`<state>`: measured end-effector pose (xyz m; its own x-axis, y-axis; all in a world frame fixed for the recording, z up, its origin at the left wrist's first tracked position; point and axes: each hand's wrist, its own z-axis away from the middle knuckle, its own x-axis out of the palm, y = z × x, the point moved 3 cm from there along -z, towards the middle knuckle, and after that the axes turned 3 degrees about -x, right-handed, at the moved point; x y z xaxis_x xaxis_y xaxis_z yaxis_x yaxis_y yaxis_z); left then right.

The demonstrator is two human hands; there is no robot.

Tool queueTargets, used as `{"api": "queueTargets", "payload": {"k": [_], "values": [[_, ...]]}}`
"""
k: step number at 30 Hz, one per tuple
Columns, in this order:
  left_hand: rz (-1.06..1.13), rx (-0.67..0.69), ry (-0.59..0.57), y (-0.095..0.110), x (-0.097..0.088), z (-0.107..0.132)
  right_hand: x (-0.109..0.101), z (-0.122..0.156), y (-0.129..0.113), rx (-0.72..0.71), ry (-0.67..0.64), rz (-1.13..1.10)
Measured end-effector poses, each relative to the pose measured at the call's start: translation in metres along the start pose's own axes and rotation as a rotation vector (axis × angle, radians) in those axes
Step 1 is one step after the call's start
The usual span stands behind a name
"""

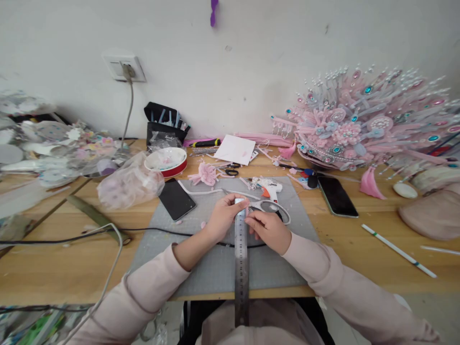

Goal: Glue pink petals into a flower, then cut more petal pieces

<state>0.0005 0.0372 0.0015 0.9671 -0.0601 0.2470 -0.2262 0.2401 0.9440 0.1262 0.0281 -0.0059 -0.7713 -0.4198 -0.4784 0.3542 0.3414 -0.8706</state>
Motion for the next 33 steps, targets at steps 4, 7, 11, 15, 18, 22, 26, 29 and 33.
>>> {"api": "queueTargets", "payload": {"k": [4,7,11,15,18,22,26,29,33], "values": [[-0.030,0.038,0.013,0.0048,-0.0001,0.0019,-0.0031,-0.0001,-0.0005,0.078,-0.008,-0.104],[-0.085,0.060,0.031,0.0073,-0.0006,0.0034,-0.0055,-0.0004,0.0004,0.125,0.013,-0.175],[-0.149,0.089,0.053,0.0091,0.0000,0.0054,-0.0082,-0.0005,0.0003,0.168,0.043,-0.257],[-0.175,0.160,0.051,0.0103,0.0014,0.0069,-0.0090,-0.0006,-0.0021,0.190,0.024,-0.326],[-0.194,0.186,0.058,0.0097,0.0012,0.0073,-0.0090,-0.0009,-0.0029,0.205,0.019,-0.362],[-0.211,0.173,0.043,0.0073,0.0009,0.0067,-0.0081,-0.0018,-0.0024,0.225,0.012,-0.421],[-0.206,0.189,0.041,0.0071,0.0003,0.0064,-0.0073,-0.0033,-0.0023,0.225,0.013,-0.462],[-0.217,0.223,0.056,0.0084,-0.0002,0.0069,-0.0075,-0.0039,-0.0024,0.229,0.016,-0.476],[-0.249,0.257,0.072,0.0088,-0.0005,0.0075,-0.0074,-0.0041,-0.0018,0.253,0.014,-0.493]]}}
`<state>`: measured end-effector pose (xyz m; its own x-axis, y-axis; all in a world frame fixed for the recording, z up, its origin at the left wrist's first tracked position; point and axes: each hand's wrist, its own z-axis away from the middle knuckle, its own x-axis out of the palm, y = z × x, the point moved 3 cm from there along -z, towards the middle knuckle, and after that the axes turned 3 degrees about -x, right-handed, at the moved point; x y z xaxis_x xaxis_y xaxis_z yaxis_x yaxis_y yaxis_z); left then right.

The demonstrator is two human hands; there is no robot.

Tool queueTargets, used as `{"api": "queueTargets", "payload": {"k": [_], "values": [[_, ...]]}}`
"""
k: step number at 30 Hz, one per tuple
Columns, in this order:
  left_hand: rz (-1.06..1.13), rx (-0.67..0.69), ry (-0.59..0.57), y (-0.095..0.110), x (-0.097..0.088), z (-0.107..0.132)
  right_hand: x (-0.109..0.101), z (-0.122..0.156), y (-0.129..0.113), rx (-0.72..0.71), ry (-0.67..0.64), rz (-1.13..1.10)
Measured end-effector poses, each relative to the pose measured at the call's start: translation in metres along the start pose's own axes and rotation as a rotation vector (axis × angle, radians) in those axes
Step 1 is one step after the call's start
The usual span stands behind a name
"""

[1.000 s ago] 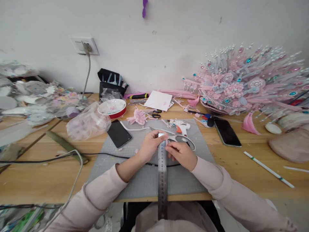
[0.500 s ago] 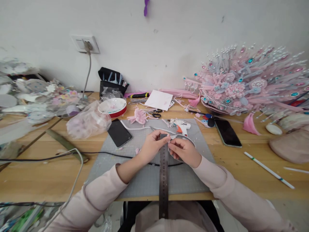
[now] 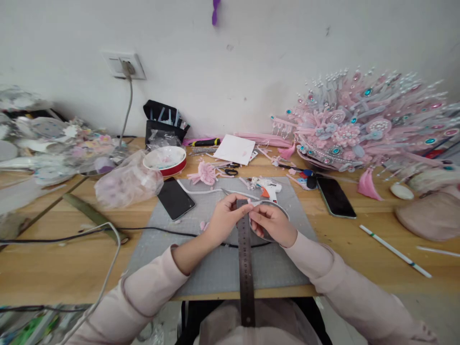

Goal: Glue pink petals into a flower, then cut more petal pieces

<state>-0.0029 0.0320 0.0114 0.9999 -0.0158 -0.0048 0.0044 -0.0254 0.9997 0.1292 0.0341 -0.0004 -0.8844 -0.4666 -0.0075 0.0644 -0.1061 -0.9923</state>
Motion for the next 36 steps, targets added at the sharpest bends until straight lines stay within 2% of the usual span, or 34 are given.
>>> {"api": "queueTargets", "payload": {"k": [5,8,10,13,16,20,24,27,29,31,33,34,36], "values": [[-0.020,-0.020,0.016,0.000,0.001,0.000,0.003,0.000,0.002,0.008,-0.006,0.028],[-0.013,-0.050,0.009,0.000,0.000,-0.001,0.000,0.001,-0.001,-0.002,0.017,0.134],[-0.010,-0.067,0.011,0.000,-0.002,-0.004,-0.010,0.002,-0.006,-0.052,0.102,0.341],[0.000,-0.089,0.030,-0.003,-0.008,-0.011,-0.028,0.005,-0.016,-0.126,0.232,0.838],[0.030,-0.101,0.019,-0.005,-0.015,-0.019,-0.034,0.004,-0.015,-0.056,0.167,1.139],[0.078,-0.126,0.024,-0.005,-0.024,-0.028,-0.024,0.000,-0.006,0.022,0.121,1.288],[0.152,-0.168,0.036,-0.005,-0.030,-0.033,-0.020,-0.001,-0.007,0.012,0.109,1.296],[0.185,-0.182,0.009,-0.005,-0.031,-0.034,-0.036,0.003,-0.015,-0.036,0.097,1.200],[0.192,-0.186,-0.018,-0.006,-0.031,-0.035,-0.051,0.009,-0.020,-0.020,0.076,1.106],[0.190,-0.188,-0.037,-0.007,-0.031,-0.035,-0.066,0.018,-0.020,0.141,0.023,0.959],[0.186,-0.187,-0.056,-0.006,-0.031,-0.034,-0.079,0.030,-0.019,0.291,0.043,0.816],[0.180,-0.183,-0.068,-0.006,-0.031,-0.034,-0.082,0.035,-0.020,0.288,0.030,0.784],[0.168,-0.175,-0.093,-0.005,-0.030,-0.033,-0.085,0.043,-0.024,0.119,-0.019,0.786]]}}
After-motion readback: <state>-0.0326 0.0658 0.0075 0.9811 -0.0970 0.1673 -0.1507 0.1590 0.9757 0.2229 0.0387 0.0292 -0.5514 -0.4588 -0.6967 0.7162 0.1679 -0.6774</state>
